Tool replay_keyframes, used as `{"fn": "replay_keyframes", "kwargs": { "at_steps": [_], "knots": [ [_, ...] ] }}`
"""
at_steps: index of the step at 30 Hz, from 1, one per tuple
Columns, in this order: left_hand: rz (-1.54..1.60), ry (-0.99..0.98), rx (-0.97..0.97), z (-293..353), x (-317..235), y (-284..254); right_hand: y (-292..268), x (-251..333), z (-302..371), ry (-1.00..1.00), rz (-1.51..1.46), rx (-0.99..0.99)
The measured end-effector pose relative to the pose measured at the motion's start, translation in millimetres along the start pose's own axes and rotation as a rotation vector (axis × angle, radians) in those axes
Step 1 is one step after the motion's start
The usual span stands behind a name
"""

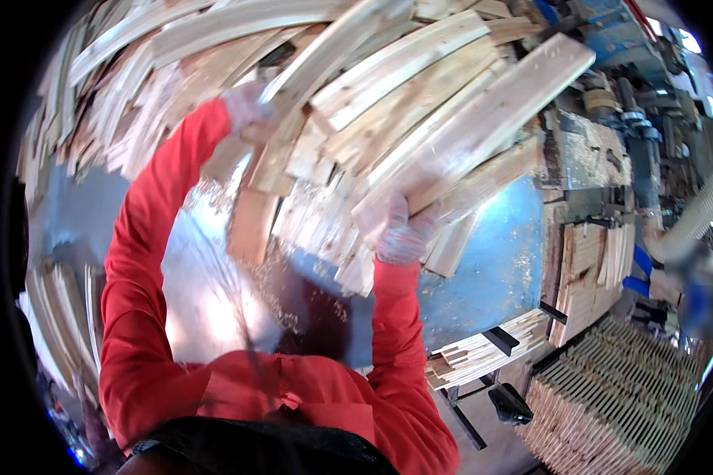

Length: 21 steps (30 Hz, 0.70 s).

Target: The person repeatedly picks up thin wooden planks from a large pile on a metal table, briefly inspects them, and places them into a separate stack. The person handles the wood by hand, moving pieces from the disorganized pile to a more organized stack on the left side of the table.

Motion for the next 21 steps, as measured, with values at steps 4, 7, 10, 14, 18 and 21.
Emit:
{"fn": "replay_keyframes", "kwargs": {
  "at_steps": [4,7,10,14,18,21],
  "knots": [
    [1.493,0.553,0.009,66,181,162,76,-8,104,0.147,0.348,0.381],
    [0.994,0.171,-0.173,129,219,221,128,21,227,-0.223,1.176,1.069],
    [0.83,-0.03,-0.286,176,189,235,148,24,239,0.067,0.945,1.577],
    [0.632,-0.153,-0.356,254,176,241,172,-2,37,-0.157,0.877,0.434],
    [0.547,-0.164,-0.526,340,185,216,178,-50,-80,0.436,1.359,-0.021],
    [0.464,-0.53,-0.645,425,274,238,187,-65,-74,0.488,1.447,-0.08]
  ]
}}
Point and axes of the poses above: each hand's wrist, its own z-axis away from the middle knuckle, its own y-axis out of the palm, x = y × z, the point moved 7 cm from there along -z, towards the middle knuckle, and after that the axes turned 10 degrees about -z, right-handed, at the moved point
